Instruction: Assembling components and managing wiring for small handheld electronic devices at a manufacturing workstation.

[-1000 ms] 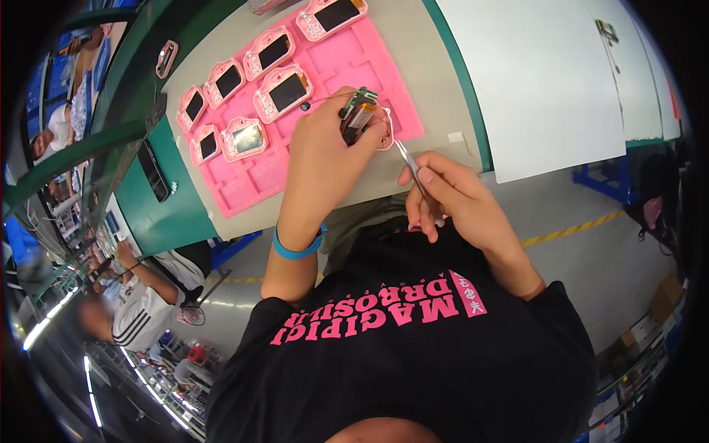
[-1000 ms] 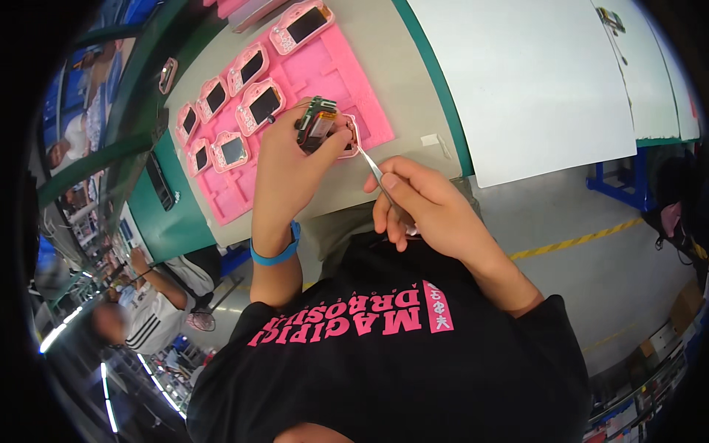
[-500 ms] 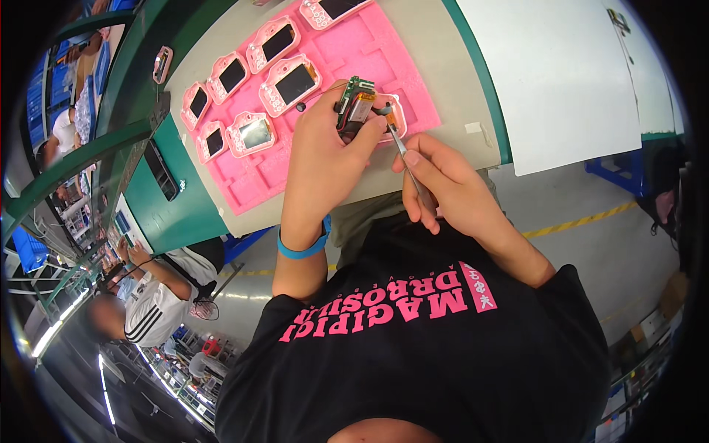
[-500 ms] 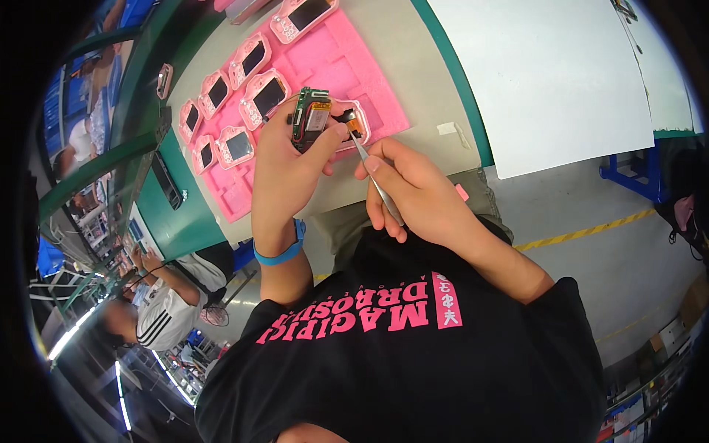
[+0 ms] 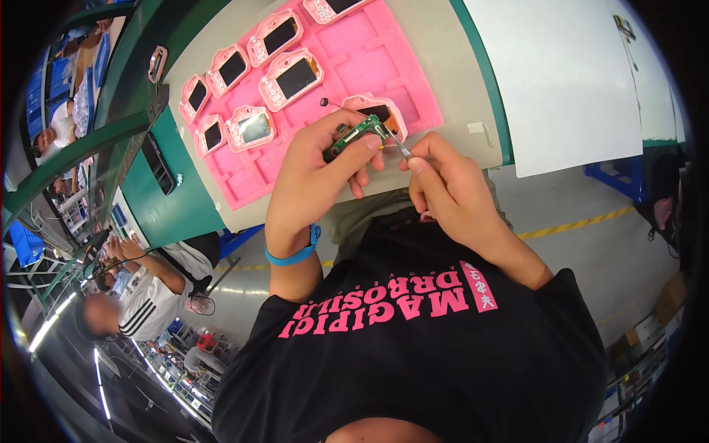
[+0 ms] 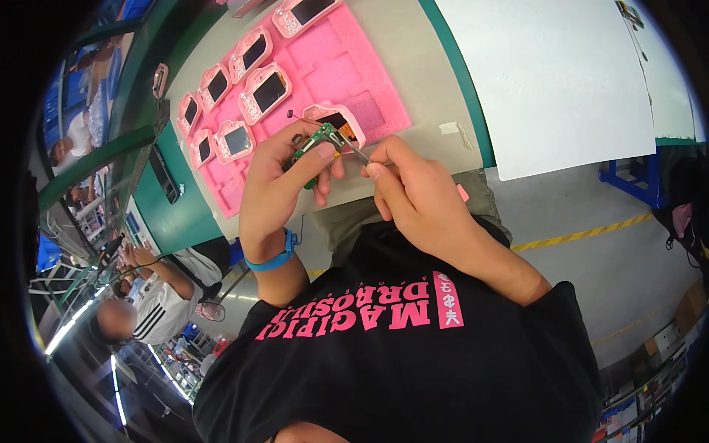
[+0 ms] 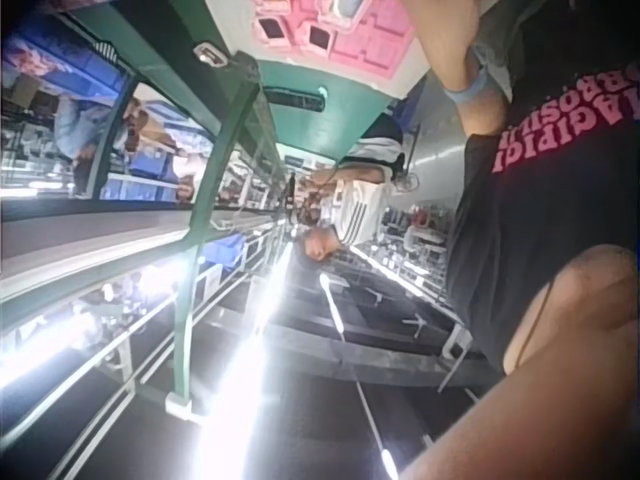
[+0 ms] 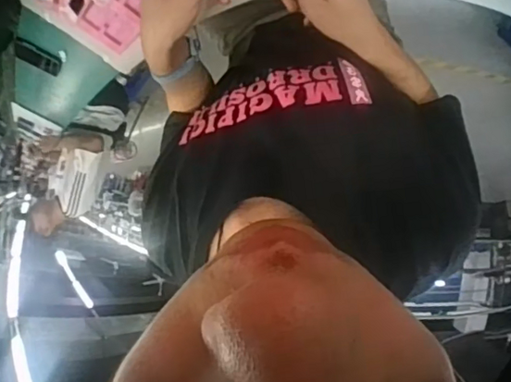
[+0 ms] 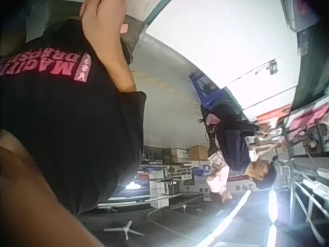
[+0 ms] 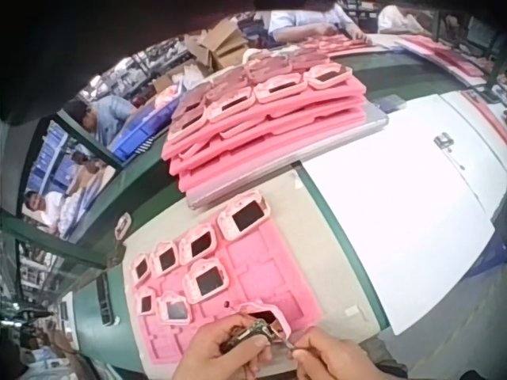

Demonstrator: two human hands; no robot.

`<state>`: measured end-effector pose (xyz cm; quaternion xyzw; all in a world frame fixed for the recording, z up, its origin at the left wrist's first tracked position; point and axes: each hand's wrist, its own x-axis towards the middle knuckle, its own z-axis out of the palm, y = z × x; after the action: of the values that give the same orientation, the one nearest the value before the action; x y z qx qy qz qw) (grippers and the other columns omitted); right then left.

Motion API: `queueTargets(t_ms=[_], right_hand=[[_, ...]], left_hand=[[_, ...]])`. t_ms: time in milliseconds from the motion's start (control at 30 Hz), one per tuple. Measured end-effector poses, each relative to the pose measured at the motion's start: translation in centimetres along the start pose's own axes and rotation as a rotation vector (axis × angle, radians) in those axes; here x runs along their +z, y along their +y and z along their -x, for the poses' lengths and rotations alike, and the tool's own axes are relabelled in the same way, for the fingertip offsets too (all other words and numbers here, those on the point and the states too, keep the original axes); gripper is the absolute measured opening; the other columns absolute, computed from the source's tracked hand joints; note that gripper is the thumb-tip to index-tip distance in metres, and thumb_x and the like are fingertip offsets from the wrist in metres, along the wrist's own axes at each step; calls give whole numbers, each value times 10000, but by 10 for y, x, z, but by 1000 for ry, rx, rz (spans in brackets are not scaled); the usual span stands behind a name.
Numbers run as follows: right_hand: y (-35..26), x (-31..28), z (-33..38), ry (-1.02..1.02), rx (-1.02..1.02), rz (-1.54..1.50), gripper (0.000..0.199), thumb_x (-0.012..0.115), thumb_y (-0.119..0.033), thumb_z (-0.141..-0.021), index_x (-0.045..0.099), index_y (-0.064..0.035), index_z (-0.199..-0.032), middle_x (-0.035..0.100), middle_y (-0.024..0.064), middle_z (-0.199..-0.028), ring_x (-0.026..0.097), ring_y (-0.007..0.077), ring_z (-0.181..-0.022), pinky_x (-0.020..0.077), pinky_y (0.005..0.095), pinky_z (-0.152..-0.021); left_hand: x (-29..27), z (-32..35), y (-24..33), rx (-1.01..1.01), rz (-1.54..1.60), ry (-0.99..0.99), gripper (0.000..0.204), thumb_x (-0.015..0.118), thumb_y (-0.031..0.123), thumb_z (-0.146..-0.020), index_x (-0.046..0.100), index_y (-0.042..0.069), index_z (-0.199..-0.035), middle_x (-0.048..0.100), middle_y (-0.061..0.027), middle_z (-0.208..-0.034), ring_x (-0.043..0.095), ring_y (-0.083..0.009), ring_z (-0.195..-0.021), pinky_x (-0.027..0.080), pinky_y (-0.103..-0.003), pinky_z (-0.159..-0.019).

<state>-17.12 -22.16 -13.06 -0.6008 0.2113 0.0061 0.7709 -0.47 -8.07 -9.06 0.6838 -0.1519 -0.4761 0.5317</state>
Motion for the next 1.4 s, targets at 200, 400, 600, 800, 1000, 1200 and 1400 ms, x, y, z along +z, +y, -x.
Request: queueTargets(t_ms=[200,400,600,800,1000,1200,1400], right_hand=[[-4,-3,3,39,-8,145,26,556,-63,-1077,581,-61,-1070,579,16,-625,528,147,-534,396,319,-542],[-3,-7,3,28,-17,191,32,558,-69,-1078,585,-63,-1063,573,14,-610,528,157,-524,400,324,-543],[-7,-9,4,6,20,152,40,553,-69,-1080,582,-61,-1055,567,10,-597,520,151,-516,394,319,-538],[-5,-6,5,13,20,117,88,489,-55,-1103,562,-41,-1057,536,0,-597,452,94,-501,359,248,-524],[-4,-6,6,5,25,64,86,485,-55,-1105,559,-43,-1062,537,-1,-593,451,95,-500,359,249,-521],[-3,-5,6,13,9,74,71,495,-54,-1104,555,-47,-1067,546,1,-597,451,100,-498,359,254,-520],[2,-2,9,68,-92,218,47,518,-50,-1099,550,-45,-1065,561,6,-603,459,106,-503,365,263,-522]], left_hand=[[0,-1,4,-12,-28,-16,176,646,92,-1042,685,-27,-1165,714,-93,-814,575,-113,-619,484,-224,-520],[1,-1,6,-17,-52,-3,152,664,84,-1030,699,-20,-1135,719,-81,-823,573,-98,-632,496,-217,-536],[3,-2,2,-7,-31,1,130,676,78,-1021,718,-12,-1107,716,-64,-812,576,-86,-640,501,-208,-544],[5,-2,0,-20,0,8,124,680,81,-1020,724,-10,-1093,712,-59,-797,584,-87,-632,494,-207,-544],[10,0,1,-8,18,47,120,683,87,-1020,722,-6,-1084,708,-50,-783,582,-83,-622,485,-203,-538],[11,0,0,-24,9,50,113,685,92,-1021,720,-4,-1069,706,-42,-776,576,-78,-617,474,-197,-530],[10,0,-1,-14,2,38,114,682,96,-1024,717,-5,-1061,711,-47,-776,568,-75,-614,472,-197,-527]])
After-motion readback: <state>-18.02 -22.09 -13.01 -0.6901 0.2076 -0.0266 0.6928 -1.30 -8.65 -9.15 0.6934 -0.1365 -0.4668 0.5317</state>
